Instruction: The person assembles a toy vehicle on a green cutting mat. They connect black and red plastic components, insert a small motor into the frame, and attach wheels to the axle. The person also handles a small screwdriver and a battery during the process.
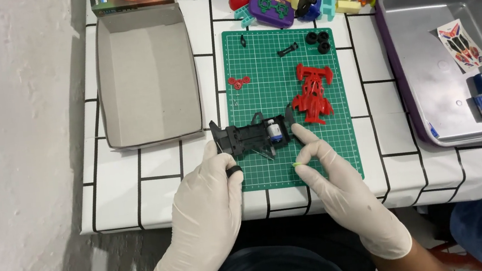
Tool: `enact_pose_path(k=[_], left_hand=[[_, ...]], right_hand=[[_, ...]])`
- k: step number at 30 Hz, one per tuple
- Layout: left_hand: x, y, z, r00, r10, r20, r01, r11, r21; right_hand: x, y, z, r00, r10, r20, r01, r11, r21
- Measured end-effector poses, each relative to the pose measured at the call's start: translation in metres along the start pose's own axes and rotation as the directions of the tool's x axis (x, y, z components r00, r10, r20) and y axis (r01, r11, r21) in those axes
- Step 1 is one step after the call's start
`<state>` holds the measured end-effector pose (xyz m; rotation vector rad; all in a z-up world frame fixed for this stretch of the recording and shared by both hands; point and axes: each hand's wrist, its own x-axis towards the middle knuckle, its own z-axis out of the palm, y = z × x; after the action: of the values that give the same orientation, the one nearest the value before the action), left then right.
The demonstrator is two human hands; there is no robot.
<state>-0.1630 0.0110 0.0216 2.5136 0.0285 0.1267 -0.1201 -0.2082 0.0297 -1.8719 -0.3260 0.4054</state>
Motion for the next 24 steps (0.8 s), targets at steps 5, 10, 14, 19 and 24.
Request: enact_pose_path(k=[5, 10, 14, 19, 24], left_hand=[[0.008, -0.013, 0.018, 1.0, -0.014, -0.024, 0.013, 1.0, -0.028], [0.018, -0.023, 0.033, 0.996, 0.042, -0.074, -0.048, 0.996, -0.081], [0.016, -0.018, 0.022, 0.999, 0.021, -0.05, -0.023, 0.999, -0.028], [0.014, -0.01, 0.002, 0.992, 0.108, -0.064, -0.109, 0.994, -0.018], [0.041, 0.016, -0.02, 0.95, 0.276, -0.147, -0.308, 0.91, -0.278]], right_hand=[[0.005, 0.008, 0.0, 0.998, 0.065, -0.02, -0.066, 0.997, -0.045], [0.005, 0.012, -0.002, 0.996, 0.074, -0.043, -0.077, 0.994, -0.072], [0.004, 0.021, -0.005, 0.986, 0.013, -0.168, -0.048, 0.977, -0.206], [0.019, 0.027, -0.02, 0.923, -0.245, -0.296, 0.149, 0.939, -0.31], [0.049, 0.009, -0.038, 0.966, -0.227, -0.124, 0.192, 0.95, -0.244]])
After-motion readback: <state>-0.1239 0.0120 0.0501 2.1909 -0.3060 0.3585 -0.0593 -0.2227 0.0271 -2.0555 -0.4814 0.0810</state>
